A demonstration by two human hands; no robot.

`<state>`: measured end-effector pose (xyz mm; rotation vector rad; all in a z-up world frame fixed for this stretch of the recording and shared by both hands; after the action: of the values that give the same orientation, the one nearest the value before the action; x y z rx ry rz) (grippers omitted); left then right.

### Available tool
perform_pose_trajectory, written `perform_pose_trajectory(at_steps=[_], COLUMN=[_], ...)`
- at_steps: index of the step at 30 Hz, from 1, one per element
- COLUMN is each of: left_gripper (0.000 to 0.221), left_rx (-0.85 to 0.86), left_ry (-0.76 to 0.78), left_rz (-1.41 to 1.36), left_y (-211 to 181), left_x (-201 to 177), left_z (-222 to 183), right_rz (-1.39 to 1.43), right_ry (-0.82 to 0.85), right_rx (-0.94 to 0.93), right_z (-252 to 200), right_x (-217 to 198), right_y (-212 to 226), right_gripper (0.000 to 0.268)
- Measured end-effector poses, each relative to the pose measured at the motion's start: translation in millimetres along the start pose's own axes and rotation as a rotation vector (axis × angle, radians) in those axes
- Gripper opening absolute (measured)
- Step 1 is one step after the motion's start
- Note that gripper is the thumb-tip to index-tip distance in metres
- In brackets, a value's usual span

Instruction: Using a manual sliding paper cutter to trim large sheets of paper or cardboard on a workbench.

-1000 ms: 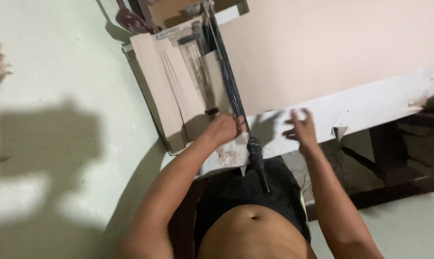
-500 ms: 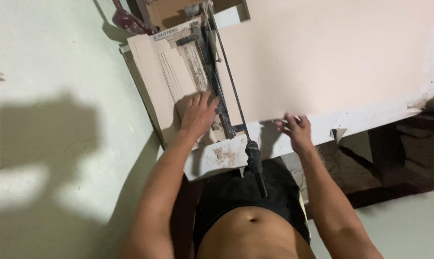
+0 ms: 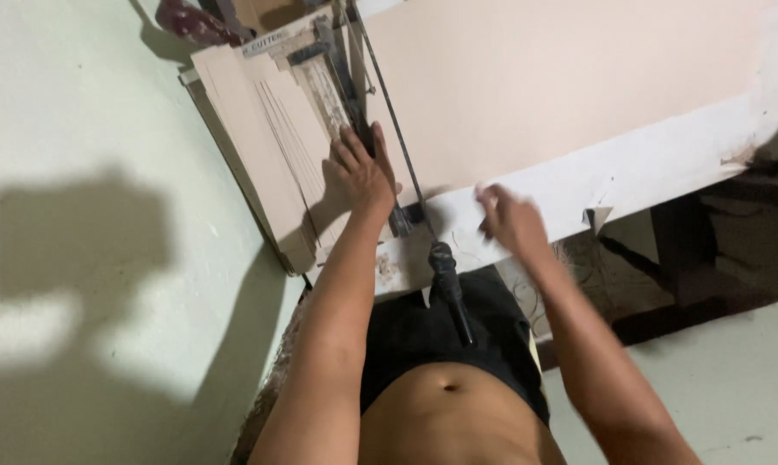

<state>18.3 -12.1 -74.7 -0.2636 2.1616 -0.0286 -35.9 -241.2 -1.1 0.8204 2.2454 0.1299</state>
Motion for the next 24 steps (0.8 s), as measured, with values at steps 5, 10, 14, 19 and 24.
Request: perform_pose_trajectory(at_steps=[5, 10, 14, 19, 24], left_gripper=[0.121, 0.121, 0.118, 0.070, 0.045], left_rx=[0.007, 0.004, 0.033, 0.363, 0.092], left_ry=[0.079, 0.131, 0.049, -0.093, 0.279], left_rz=[0.061, 0.001, -0.031, 0.185, -0.590], left_y=[1.7, -4.8, 0.0, 2.1, 9.9], left_x=[2.8, 11.3, -9.2, -8.4, 115.1], left_z=[-1.1, 7.3, -4.4, -17.3, 1.6], right_rz=[-0.149, -0.346, -0.117, 0.195, 0.502], right_ry=[0.290, 0.223, 0.141, 0.251, 0.289], right_rx=[-0.112, -0.137, -0.194, -0.068, -0.029], right_z=[-160.8, -71.5, -84.0, -155.4, -63.0], right_x=[-24.4, 125.4, 110.7, -17.2, 8.0], right_y=[110.3, -18.9, -11.2, 64.8, 0.7], right_gripper=[0.096, 0.087, 0.087, 0.100, 0.081])
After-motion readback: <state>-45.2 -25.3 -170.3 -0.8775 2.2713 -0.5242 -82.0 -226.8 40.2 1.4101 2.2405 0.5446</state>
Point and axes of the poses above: each hand's wrist, its own z-axis towards the middle knuckle, its own x-axis out of the palm, y = z × x, the point moved 4 cm from there along z, towards the middle knuckle, and after that the axes turned 5 degrees about -y, right-handed, at the moved point
